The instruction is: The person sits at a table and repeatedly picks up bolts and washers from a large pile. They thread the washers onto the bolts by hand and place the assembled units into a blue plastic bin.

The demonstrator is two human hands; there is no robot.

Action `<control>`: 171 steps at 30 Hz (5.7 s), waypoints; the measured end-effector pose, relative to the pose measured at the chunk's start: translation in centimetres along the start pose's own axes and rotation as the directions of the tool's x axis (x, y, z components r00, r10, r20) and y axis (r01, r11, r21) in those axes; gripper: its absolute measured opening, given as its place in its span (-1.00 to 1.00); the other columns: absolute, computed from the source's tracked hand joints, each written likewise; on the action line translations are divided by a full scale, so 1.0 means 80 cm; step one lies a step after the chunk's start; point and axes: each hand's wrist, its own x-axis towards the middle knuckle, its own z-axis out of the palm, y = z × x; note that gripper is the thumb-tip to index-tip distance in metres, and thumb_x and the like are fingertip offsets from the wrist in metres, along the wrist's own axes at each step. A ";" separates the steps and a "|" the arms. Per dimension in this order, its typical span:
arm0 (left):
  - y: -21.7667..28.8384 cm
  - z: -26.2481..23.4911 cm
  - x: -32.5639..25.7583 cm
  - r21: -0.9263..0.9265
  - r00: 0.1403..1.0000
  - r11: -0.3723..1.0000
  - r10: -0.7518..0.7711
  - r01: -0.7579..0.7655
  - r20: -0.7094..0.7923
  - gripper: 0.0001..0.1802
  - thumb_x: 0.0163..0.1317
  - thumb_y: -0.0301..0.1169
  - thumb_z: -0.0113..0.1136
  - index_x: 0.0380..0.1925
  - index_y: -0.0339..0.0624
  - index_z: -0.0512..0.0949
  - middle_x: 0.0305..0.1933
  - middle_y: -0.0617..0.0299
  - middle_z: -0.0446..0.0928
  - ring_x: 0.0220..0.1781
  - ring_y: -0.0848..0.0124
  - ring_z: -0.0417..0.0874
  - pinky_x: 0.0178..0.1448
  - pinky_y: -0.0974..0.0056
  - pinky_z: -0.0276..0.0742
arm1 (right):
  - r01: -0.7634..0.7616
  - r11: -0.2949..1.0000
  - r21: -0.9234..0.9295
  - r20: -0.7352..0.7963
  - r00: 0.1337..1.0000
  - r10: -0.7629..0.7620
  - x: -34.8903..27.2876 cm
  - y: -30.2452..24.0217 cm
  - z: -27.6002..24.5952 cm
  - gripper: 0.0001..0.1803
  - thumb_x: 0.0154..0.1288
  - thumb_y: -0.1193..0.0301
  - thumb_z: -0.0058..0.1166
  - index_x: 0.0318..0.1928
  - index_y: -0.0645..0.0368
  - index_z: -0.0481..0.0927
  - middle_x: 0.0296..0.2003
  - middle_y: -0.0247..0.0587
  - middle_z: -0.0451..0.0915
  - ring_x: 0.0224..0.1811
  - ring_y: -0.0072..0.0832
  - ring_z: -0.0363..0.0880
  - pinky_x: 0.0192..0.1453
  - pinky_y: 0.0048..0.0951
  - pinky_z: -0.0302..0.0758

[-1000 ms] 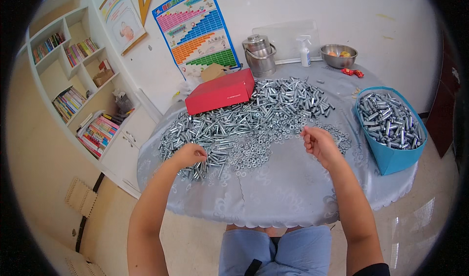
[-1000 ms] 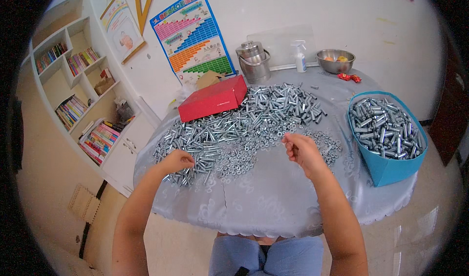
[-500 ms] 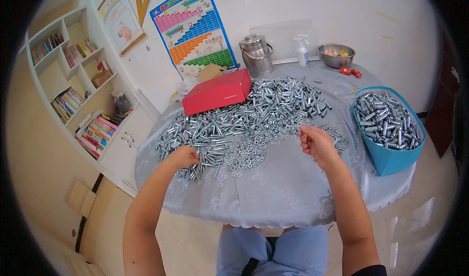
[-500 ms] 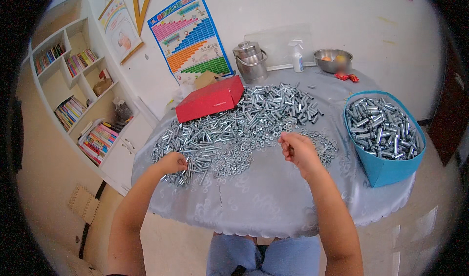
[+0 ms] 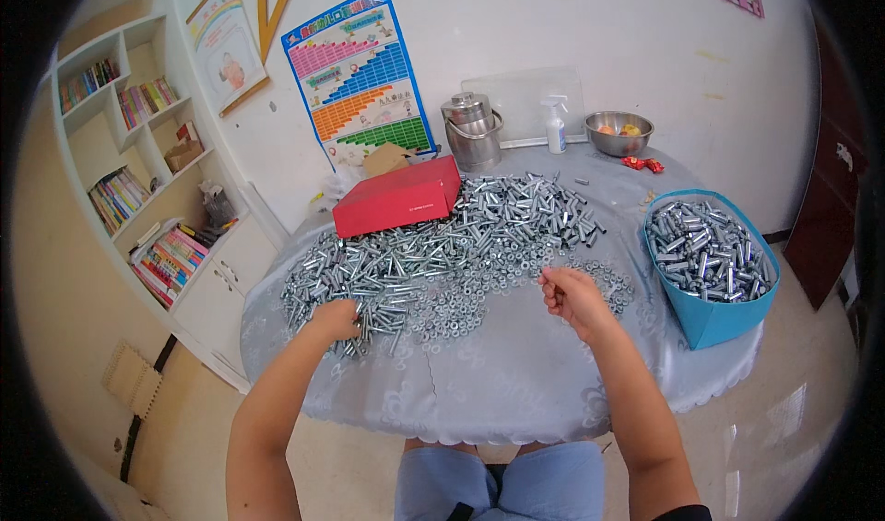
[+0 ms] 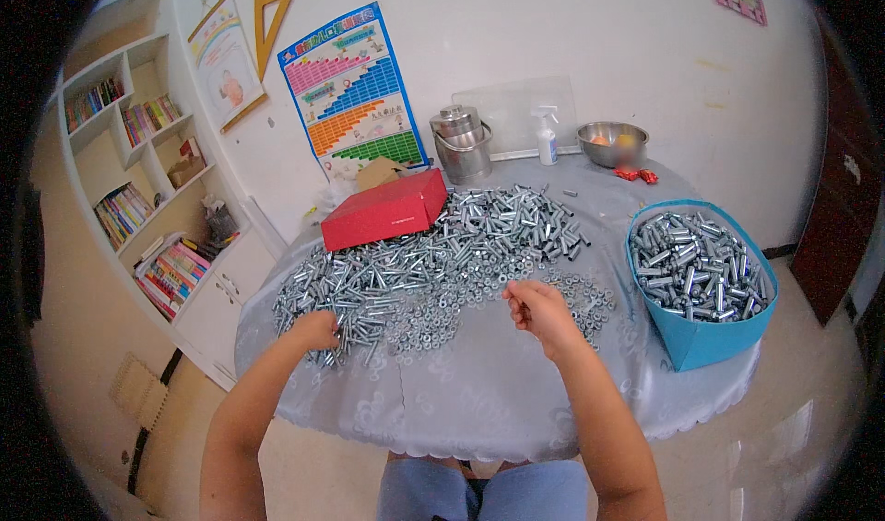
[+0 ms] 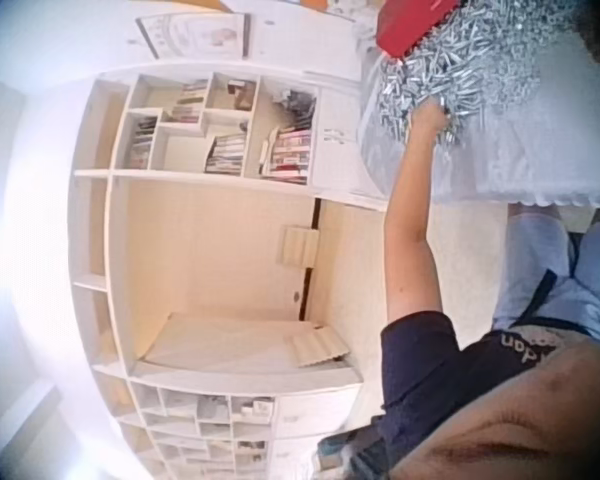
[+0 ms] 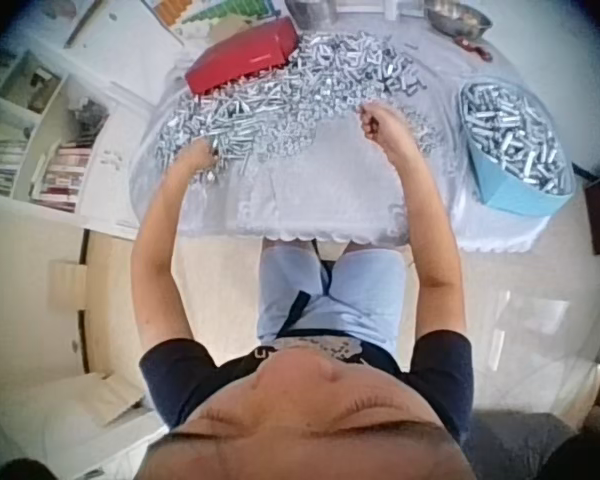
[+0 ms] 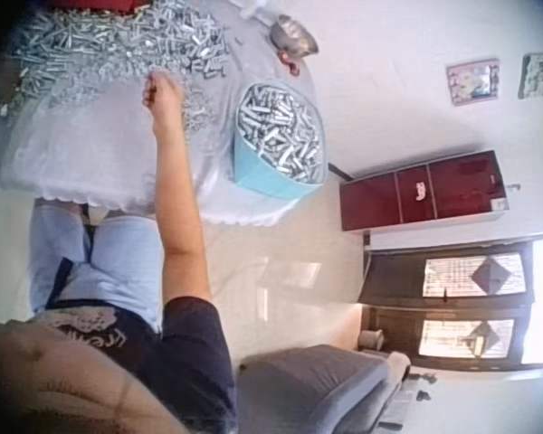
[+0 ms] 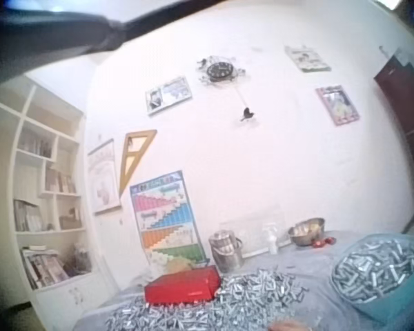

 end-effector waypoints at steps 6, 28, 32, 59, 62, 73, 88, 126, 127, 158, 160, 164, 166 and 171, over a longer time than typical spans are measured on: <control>-0.024 0.003 0.016 -0.328 0.998 0.944 0.038 -0.019 0.054 -0.71 -0.14 -0.27 0.21 -0.47 -0.26 0.56 -0.39 0.00 0.56 -0.30 0.19 0.59 -0.21 0.22 0.48 | 0.011 1.000 0.029 -0.028 1.000 -0.011 0.002 -0.002 -0.003 -0.80 0.22 0.29 -0.05 -0.42 0.14 0.48 -0.64 -0.50 0.34 -0.60 -0.69 0.26 -0.49 -0.65 0.22; 0.002 -0.035 0.000 0.112 0.977 0.992 -0.083 0.062 0.196 -0.65 -0.12 -0.10 0.12 -0.39 -0.06 0.60 -0.27 0.11 0.57 -0.16 0.18 0.57 -0.10 0.17 0.47 | 0.013 0.999 0.044 -0.009 1.000 -0.013 -0.002 -0.006 0.001 -0.80 0.23 0.29 -0.06 -0.46 0.13 0.44 -0.64 -0.50 0.33 -0.60 -0.69 0.28 -0.52 -0.66 0.20; 0.001 -0.025 0.006 0.092 0.974 0.993 -0.093 0.075 0.207 -0.64 -0.19 -0.10 0.20 -0.40 -0.04 0.61 -0.27 0.12 0.58 -0.18 0.19 0.58 -0.10 0.17 0.47 | 0.015 0.999 0.048 -0.002 1.000 -0.015 -0.002 -0.008 -0.001 -0.80 0.24 0.30 -0.06 -0.46 0.13 0.44 -0.64 -0.50 0.33 -0.59 -0.69 0.28 -0.52 -0.66 0.20; 0.314 -0.017 0.005 -0.826 0.998 -0.563 0.060 0.016 -0.021 -0.83 0.16 -0.28 0.06 -0.53 -0.09 0.44 -0.68 0.50 0.18 -0.70 0.68 0.14 -0.63 0.49 0.01 | 0.579 0.612 -0.539 0.264 0.806 -0.530 0.006 0.035 0.025 -0.54 0.00 0.57 0.17 -0.01 0.10 0.44 -0.12 -0.26 0.42 -0.28 -0.55 0.51 -0.33 -0.63 0.46; 0.317 -0.014 0.000 -0.834 0.991 -0.551 0.120 0.019 -0.057 -0.78 0.18 -0.26 0.03 -0.58 -0.04 0.34 -0.67 0.51 0.15 -0.69 0.69 0.12 -0.61 0.51 0.00 | 0.579 0.499 -0.645 0.224 0.768 -0.600 0.006 0.036 0.024 -0.65 -0.01 0.59 0.16 -0.13 0.15 0.50 -0.17 -0.26 0.44 -0.28 -0.53 0.52 -0.31 -0.63 0.48; 0.314 0.030 0.020 -0.853 0.863 -0.146 -0.008 -0.500 -0.505 -0.66 0.20 -0.42 -0.13 -0.03 -0.28 0.26 -0.46 0.26 0.36 -0.44 0.45 0.37 -0.30 0.39 0.30 | 0.559 0.726 -0.401 -0.069 0.771 -0.633 0.015 0.031 0.019 -0.83 0.18 0.52 0.04 -0.21 0.30 0.53 -0.29 -0.25 0.57 -0.31 -0.57 0.55 -0.29 -0.61 0.48; 0.320 0.019 0.016 -0.921 0.916 -0.266 0.206 -0.285 -0.343 -0.50 0.20 -0.34 0.07 0.10 -0.28 0.22 -0.18 0.17 0.56 -0.22 0.48 0.51 -0.11 0.40 0.40 | 0.570 0.708 -0.417 -0.100 0.746 -0.659 0.014 0.025 0.010 -0.80 0.17 0.48 0.06 -0.19 0.31 0.54 -0.37 -0.29 0.58 -0.36 -0.63 0.53 -0.35 -0.65 0.41; 0.313 0.008 0.003 -0.898 0.926 -0.379 0.205 -0.224 -0.317 -0.55 0.08 -0.42 0.21 0.00 -0.21 0.37 -0.21 0.18 0.56 -0.18 0.52 0.55 -0.13 0.44 0.44 | 0.570 0.599 -0.562 0.163 0.786 -0.596 0.015 0.029 0.012 -0.72 0.27 0.29 -0.07 -0.23 0.25 0.58 -0.27 -0.19 0.56 -0.15 -0.50 0.46 -0.11 -0.48 0.39; 0.312 0.007 0.002 -0.896 0.925 -0.367 0.181 -0.251 -0.334 -0.56 0.09 -0.41 0.20 0.00 -0.20 0.38 -0.21 0.19 0.57 -0.18 0.53 0.54 -0.14 0.44 0.44 | 0.551 0.639 -0.536 0.113 0.797 -0.593 0.017 0.030 0.011 -0.71 0.26 0.28 -0.06 -0.24 0.26 0.58 -0.24 -0.18 0.55 -0.14 -0.48 0.45 -0.08 -0.48 0.37; 0.297 0.011 0.016 -0.775 0.993 -0.624 0.114 0.102 0.039 -0.69 0.10 -0.42 0.19 -0.12 -0.17 0.44 -0.25 0.22 0.55 -0.37 0.58 0.47 -0.22 0.43 0.45 | 0.127 -0.065 -0.990 0.143 0.901 -0.409 0.005 0.021 -0.037 -0.84 -0.11 0.35 0.22 -0.44 0.08 0.62 -0.20 -0.18 0.52 -0.02 -0.21 0.34 0.07 -0.26 0.23; 0.296 0.011 0.015 -0.766 0.993 -0.634 0.117 0.102 0.035 -0.69 0.10 -0.42 0.18 -0.13 -0.17 0.43 -0.25 0.22 0.55 -0.37 0.58 0.47 -0.23 0.43 0.45 | 0.185 0.061 -0.981 0.150 0.917 -0.369 0.007 0.020 -0.034 -0.84 -0.07 0.38 0.19 -0.42 0.15 0.59 -0.32 -0.15 0.55 -0.18 -0.26 0.44 -0.07 -0.33 0.34; 0.296 0.014 0.017 -0.751 0.990 -0.650 0.137 0.114 0.031 -0.69 0.11 -0.42 0.18 -0.13 -0.18 0.43 -0.25 0.21 0.55 -0.37 0.58 0.47 -0.23 0.43 0.45 | 0.266 0.374 -0.889 0.144 0.935 -0.323 0.009 0.024 -0.017 -0.84 0.02 0.45 0.12 -0.38 0.28 0.53 -0.50 -0.14 0.54 -0.47 -0.37 0.50 -0.34 -0.43 0.43; 0.296 0.013 0.016 -0.750 0.990 -0.652 0.140 0.112 0.026 -0.69 0.11 -0.41 0.18 -0.13 -0.20 0.42 -0.25 0.21 0.55 -0.38 0.57 0.47 -0.23 0.44 0.45 | 0.300 0.420 -0.857 0.165 0.930 -0.327 0.009 0.026 -0.011 -0.84 0.05 0.46 0.10 -0.37 0.31 0.51 -0.54 -0.16 0.53 -0.51 -0.42 0.50 -0.38 -0.46 0.42; 0.296 0.011 0.013 -0.759 0.992 -0.642 0.111 0.112 0.053 -0.69 0.10 -0.42 0.18 -0.14 -0.23 0.41 -0.26 0.20 0.55 -0.40 0.57 0.47 -0.27 0.46 0.45 | 0.296 0.570 -0.767 0.152 0.946 -0.287 0.012 0.032 -0.008 -0.84 0.09 0.48 0.06 -0.33 0.32 0.48 -0.54 -0.21 0.52 -0.49 -0.48 0.50 -0.37 -0.47 0.41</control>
